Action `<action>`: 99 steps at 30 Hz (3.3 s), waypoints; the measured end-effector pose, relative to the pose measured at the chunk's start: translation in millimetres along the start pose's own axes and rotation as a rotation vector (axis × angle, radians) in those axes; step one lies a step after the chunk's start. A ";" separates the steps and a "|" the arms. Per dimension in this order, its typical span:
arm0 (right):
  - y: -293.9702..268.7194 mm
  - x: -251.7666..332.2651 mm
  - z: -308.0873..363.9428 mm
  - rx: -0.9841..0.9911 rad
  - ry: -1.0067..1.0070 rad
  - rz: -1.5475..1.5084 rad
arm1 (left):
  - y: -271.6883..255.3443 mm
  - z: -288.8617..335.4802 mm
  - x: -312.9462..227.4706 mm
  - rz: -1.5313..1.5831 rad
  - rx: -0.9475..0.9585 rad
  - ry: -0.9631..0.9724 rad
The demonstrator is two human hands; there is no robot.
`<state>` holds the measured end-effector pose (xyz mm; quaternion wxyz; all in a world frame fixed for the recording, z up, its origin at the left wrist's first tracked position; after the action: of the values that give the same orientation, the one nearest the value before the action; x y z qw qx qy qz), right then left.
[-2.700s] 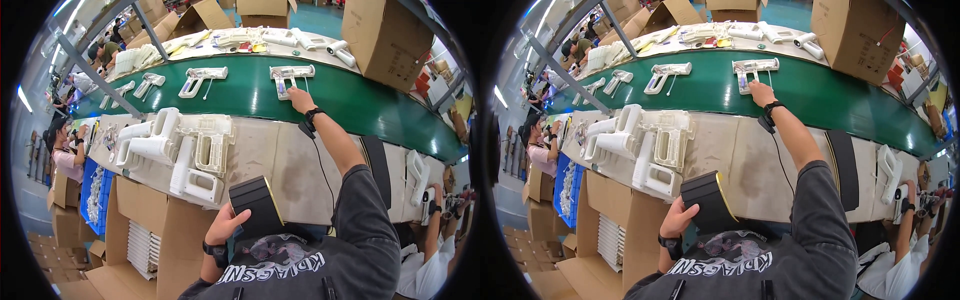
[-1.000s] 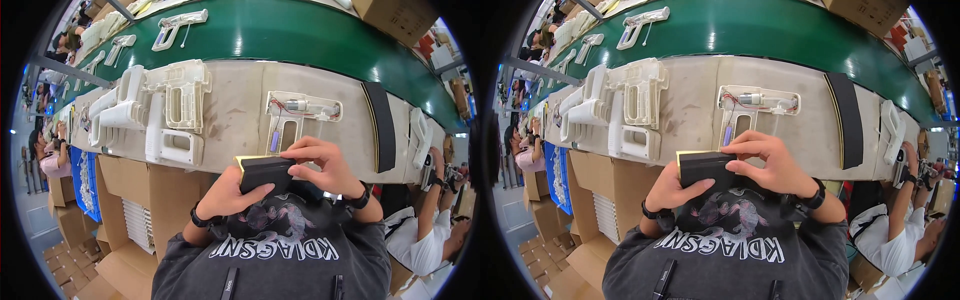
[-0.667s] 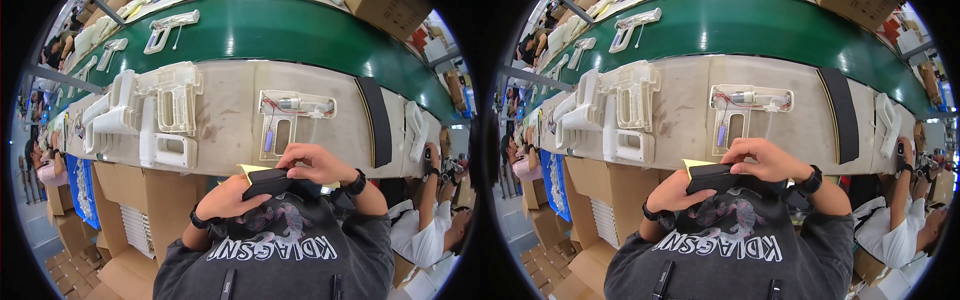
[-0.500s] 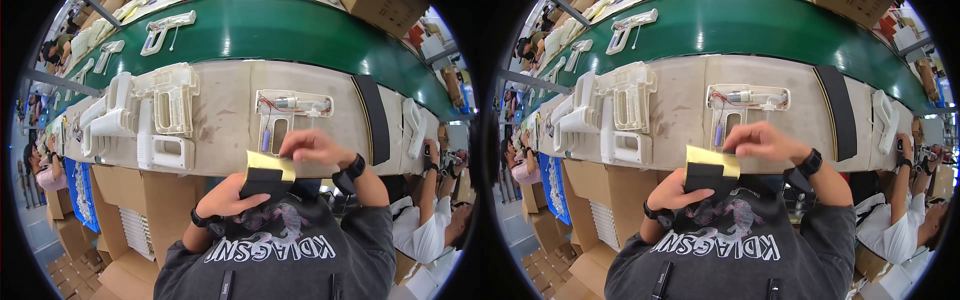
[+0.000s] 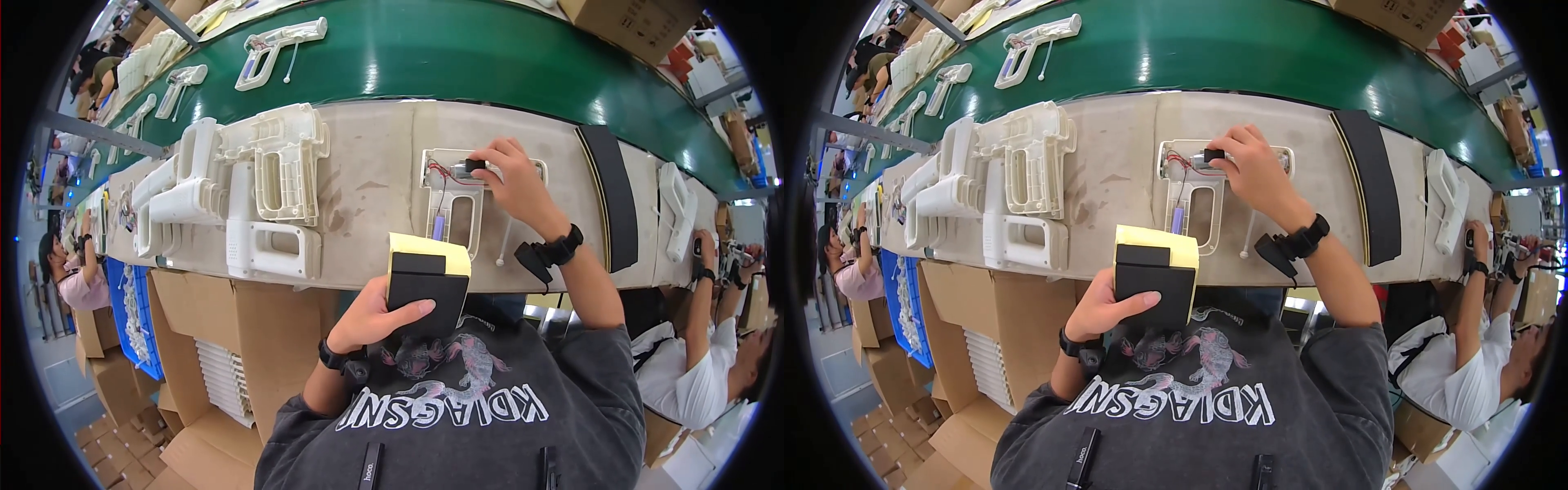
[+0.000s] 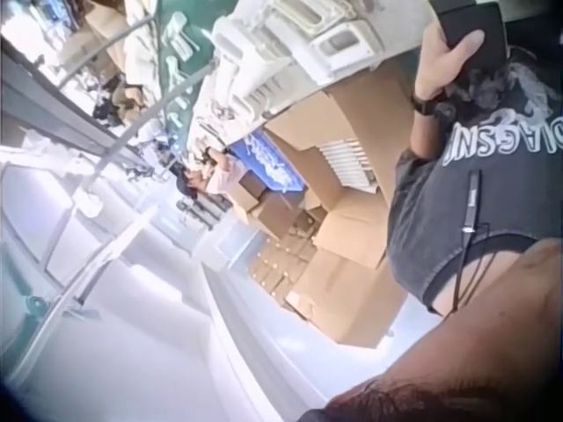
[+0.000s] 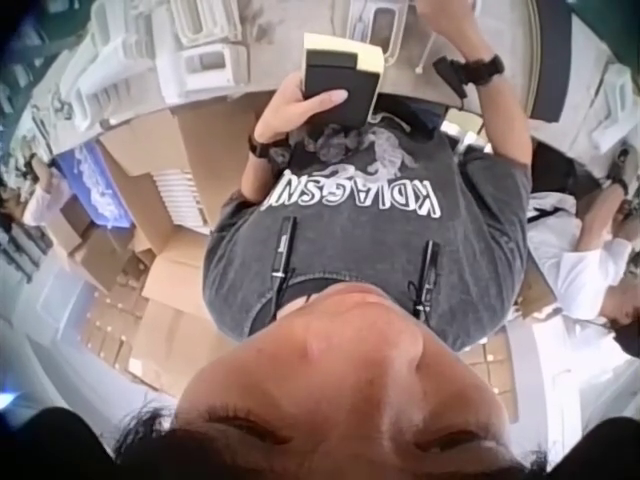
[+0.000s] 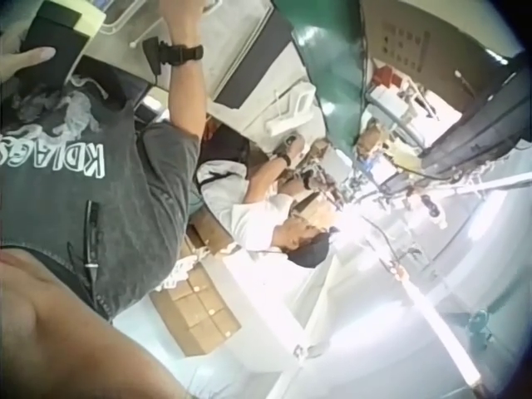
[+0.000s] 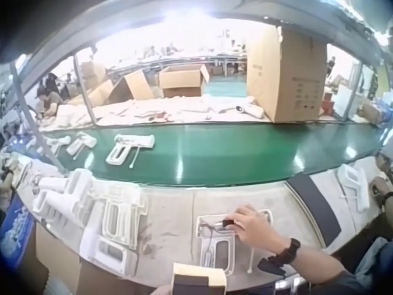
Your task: Assembling plastic components and packing them into boxes on a manufacturing line.
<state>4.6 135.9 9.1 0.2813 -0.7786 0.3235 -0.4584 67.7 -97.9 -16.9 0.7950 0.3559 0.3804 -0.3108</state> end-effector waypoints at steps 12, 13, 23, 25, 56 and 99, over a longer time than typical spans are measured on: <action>-23.6 52.4 5.2 -0.079 0.049 -0.112 | -4.9 -10.5 0.9 0.009 -0.066 -0.012; -14.2 73.6 6.5 0.057 -0.016 -0.257 | -4.2 -11.9 1.7 -0.002 -0.061 -0.012; 61.4 100.0 60.5 0.517 0.288 -1.006 | 22.1 0.8 1.3 -0.668 0.182 0.110; 65.8 104.8 63.9 0.557 0.257 -1.084 | 26.5 1.4 -8.4 -0.628 0.204 0.177; 22.5 76.7 27.0 0.378 0.042 -0.534 | -3.7 12.0 3.5 0.059 0.142 -0.039; -100.8 38.1 29.9 -0.075 -0.004 -0.009 | 11.5 -32.1 -49.4 0.428 0.131 0.104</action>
<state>70.3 174.8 90.8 0.2506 -0.7909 0.3364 -0.4456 38.6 -54.7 13.0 0.7973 0.4951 0.3155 -0.1404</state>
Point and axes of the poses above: each hand's wrist, its own z-axis away from the middle knuckle, its own y-axis out of the palm, x = y × z, the point moved 10 cm from there along -z, towards the middle knuckle, and after that the axes turned 11 degrees about -y, right-handed, at the moved point
